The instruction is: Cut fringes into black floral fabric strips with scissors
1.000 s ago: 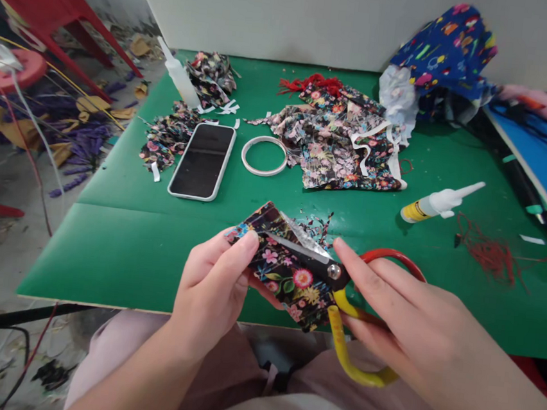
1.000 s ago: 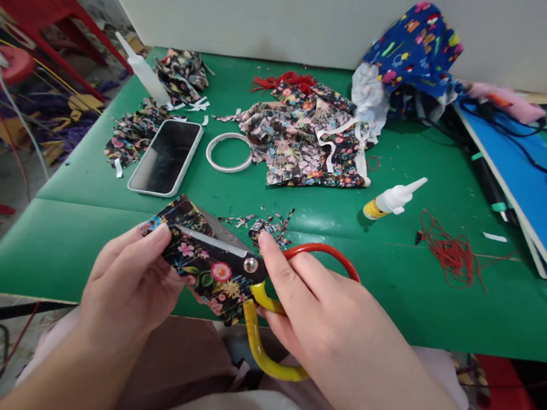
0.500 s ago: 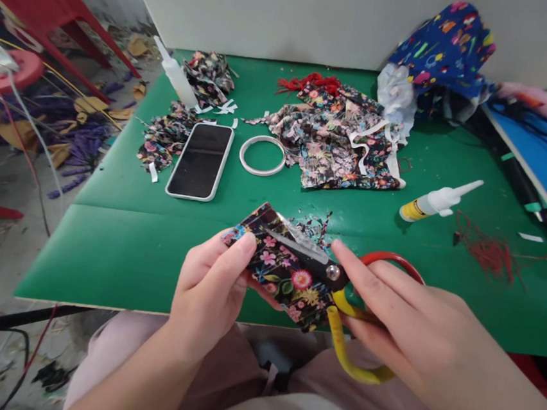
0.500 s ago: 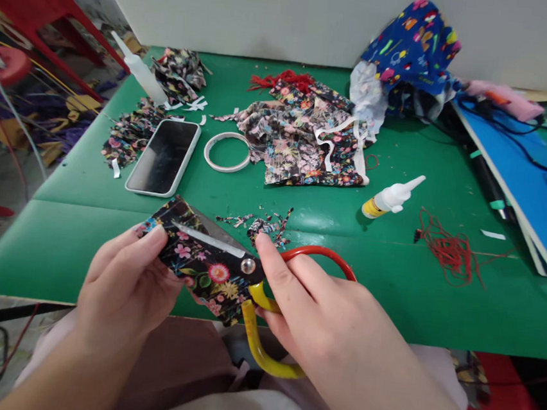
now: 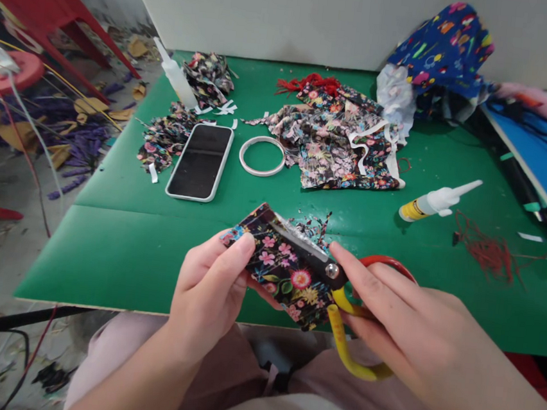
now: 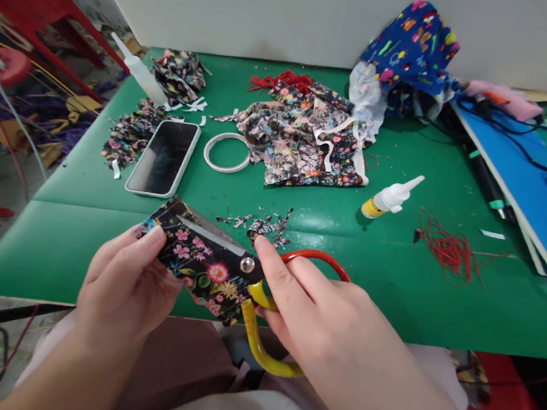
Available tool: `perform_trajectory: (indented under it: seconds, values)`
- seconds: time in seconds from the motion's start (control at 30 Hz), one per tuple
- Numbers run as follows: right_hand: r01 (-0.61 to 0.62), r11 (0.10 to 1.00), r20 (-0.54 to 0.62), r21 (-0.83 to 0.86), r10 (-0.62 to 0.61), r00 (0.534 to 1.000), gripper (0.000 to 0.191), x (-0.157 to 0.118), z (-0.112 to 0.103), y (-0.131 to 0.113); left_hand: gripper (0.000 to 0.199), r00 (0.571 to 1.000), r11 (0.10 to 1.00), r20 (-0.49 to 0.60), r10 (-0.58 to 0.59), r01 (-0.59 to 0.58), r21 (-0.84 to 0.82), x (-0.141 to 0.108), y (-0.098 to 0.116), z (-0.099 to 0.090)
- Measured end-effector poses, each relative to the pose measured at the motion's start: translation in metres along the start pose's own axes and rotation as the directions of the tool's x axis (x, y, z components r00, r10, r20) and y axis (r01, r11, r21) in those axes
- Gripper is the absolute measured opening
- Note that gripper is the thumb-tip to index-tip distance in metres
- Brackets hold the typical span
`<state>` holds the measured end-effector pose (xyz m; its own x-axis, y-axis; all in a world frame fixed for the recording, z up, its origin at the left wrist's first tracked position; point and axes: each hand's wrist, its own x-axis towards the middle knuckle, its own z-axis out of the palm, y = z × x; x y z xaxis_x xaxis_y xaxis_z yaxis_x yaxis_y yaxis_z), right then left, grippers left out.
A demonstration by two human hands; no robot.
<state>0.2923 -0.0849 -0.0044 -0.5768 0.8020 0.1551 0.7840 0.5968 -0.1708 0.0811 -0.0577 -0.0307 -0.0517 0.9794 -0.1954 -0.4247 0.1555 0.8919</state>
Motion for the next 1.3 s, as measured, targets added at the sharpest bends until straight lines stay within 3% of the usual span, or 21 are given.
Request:
perform_trajectory:
  seconds: [0.37, 0.57, 0.73, 0.83, 0.9, 0.97, 1.07, 1.13, 1.3]
  values:
    - [0.012, 1.000, -0.022, -0.007, -0.012, 1.000, 0.050, -0.001, 0.004, -0.001, 0.014, 0.999, 0.999, 0.023, -0.036, 0.035, 0.007, -0.001, 0.001, -0.002]
    - [-0.087, 0.979, 0.034, 0.187, 0.082, 0.996, 0.045, 0.005, 0.000, -0.001, 0.012, 0.999, 0.998, -0.012, -0.038, 0.038, 0.046, 0.000, 0.004, 0.001]
    - [-0.246, 0.851, 0.031, 0.465, 0.262, 0.965, 0.037, 0.008, 0.003, 0.013, 0.009, 0.996, 0.996, -0.054, -0.067, 0.070, 0.054, 0.004, 0.008, 0.002]
    - [-0.258, 0.723, -0.039, 0.641, 0.366, 0.930, 0.043, 0.007, 0.008, 0.022, 0.015, 0.994, 0.988, 0.018, -0.107, 0.104, 0.111, 0.008, 0.010, -0.002]
    - [-0.255, 0.687, -0.084, 0.680, 0.418, 0.904, 0.055, 0.007, 0.010, 0.024, 0.018, 0.985, 0.980, 0.080, -0.154, 0.142, 0.143, 0.011, 0.014, -0.004]
    - [-0.265, 0.699, -0.121, 0.664, 0.450, 0.885, 0.061, 0.008, 0.010, 0.024, 0.019, 0.969, 0.971, 0.137, -0.205, 0.183, 0.155, 0.013, 0.021, -0.005]
    - [-0.261, 0.776, -0.174, 0.574, 0.428, 0.887, 0.045, 0.010, 0.006, 0.024, 0.017, 0.928, 0.946, 0.218, -0.302, 0.263, 0.190, 0.016, 0.034, -0.005]
    - [-0.235, 0.855, -0.182, 0.463, 0.351, 0.919, 0.036, 0.008, 0.002, 0.027, 0.016, 0.891, 0.924, 0.281, -0.356, 0.290, 0.251, 0.019, 0.042, -0.005]
    - [-0.097, 0.971, -0.177, 0.217, 0.137, 0.975, 0.044, -0.001, -0.006, 0.037, 0.019, 0.836, 0.875, 0.352, -0.420, 0.269, 0.404, 0.027, 0.056, -0.009]
